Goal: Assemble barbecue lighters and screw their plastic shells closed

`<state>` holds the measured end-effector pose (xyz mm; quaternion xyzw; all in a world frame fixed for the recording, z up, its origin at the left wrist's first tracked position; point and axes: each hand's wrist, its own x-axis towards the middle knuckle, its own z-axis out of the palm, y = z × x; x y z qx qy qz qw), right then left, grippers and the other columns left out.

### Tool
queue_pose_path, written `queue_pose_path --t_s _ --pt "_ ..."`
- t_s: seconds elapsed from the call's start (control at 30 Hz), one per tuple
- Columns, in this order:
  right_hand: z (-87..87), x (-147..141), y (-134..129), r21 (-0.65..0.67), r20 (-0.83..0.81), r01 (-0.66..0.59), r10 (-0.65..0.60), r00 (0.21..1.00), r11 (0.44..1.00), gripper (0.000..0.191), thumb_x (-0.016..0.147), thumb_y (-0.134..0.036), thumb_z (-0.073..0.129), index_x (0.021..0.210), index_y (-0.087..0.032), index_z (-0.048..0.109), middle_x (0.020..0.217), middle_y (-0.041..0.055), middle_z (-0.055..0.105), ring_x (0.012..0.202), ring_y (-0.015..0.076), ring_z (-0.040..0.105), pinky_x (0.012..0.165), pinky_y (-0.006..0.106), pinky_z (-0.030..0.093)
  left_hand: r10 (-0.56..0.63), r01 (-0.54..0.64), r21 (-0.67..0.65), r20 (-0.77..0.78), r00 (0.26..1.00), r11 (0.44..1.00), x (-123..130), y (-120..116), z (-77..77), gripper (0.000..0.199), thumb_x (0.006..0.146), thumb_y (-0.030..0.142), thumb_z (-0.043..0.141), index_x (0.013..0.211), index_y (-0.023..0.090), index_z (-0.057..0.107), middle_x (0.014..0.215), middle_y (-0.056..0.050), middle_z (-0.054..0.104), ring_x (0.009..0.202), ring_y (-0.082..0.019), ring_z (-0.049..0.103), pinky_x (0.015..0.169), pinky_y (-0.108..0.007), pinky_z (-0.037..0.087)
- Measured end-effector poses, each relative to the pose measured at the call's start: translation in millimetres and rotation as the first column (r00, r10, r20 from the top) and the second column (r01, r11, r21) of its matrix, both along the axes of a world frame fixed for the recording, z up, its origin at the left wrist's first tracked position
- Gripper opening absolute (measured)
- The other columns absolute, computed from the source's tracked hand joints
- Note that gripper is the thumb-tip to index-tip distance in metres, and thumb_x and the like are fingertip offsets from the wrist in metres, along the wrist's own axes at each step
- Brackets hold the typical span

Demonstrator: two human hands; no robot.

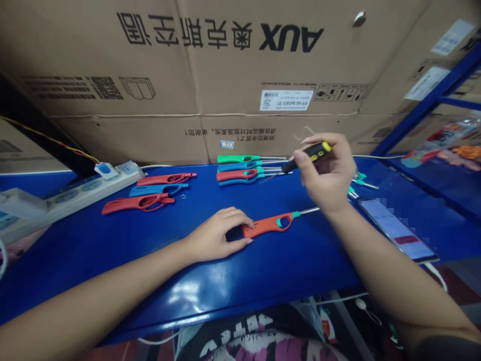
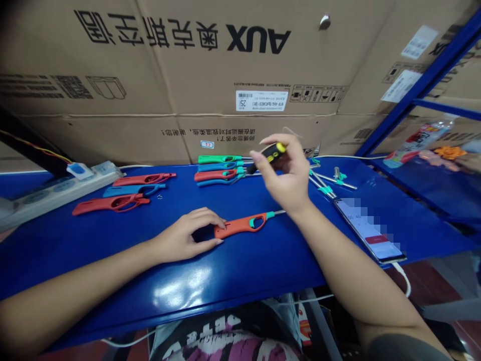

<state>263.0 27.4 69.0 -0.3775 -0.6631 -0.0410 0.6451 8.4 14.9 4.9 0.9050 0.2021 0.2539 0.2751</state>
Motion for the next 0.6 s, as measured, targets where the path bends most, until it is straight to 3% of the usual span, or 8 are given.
queue_pose_path --t_s 0.1,0.27,0.43,0.6 --pt "1.4 35 20 0.057 0.067 0.237 -0.241 0.968 0.97 0.024 0.091 -0.039 0.068 0.105 -0.022 0.06 0.097 0.0057 0.064 0.077 0.0183 0.065 0.064 0.03 0.053 0.018 -0.018 0.008 0.0 1.0 1.0 0 0 0.5 0.023 0.091 0.026 0.068 0.113 0.02 0.066 0.109 -0.007 0.072 0.102 -0.021 0.065 0.094 -0.038 0.051" --pt "1.6 84 40 -0.131 0.363 0.471 -0.4 0.842 0.872 0.02 0.096 -0.032 0.053 0.108 -0.019 0.061 0.106 0.0115 0.067 0.101 0.0257 0.064 0.092 0.038 0.051 0.021 -0.021 0.022 0.004 1.0 1.0 0 -1 0.9 0.023 0.09 0.025 0.068 0.113 0.021 0.066 0.111 -0.007 0.072 0.104 -0.022 0.066 0.094 -0.039 0.052" --pt "-4.7 101 52 -0.34 0.592 0.574 -0.305 0.746 0.745 0.02 0.094 -0.023 0.046 0.104 -0.016 0.062 0.109 0.0155 0.066 0.108 0.0268 0.061 0.099 0.036 0.046 0.014 -0.014 0.032 0.007 1.0 0.999 0 0 0.3 0.023 0.092 0.027 0.067 0.114 0.021 0.066 0.112 -0.008 0.072 0.105 -0.022 0.066 0.095 -0.039 0.053" --pt "-16.2 110 58 -0.486 0.771 0.691 -0.11 0.628 0.535 0.026 0.093 -0.019 0.047 0.113 -0.013 0.062 0.121 0.0189 0.058 0.112 0.0277 0.059 0.098 0.034 0.044 0.015 -0.015 0.036 -0.005 1.0 0.999 -1 0 -0.9 0.024 0.092 0.027 0.068 0.114 0.021 0.065 0.113 -0.007 0.072 0.105 -0.021 0.065 0.096 -0.039 0.053"
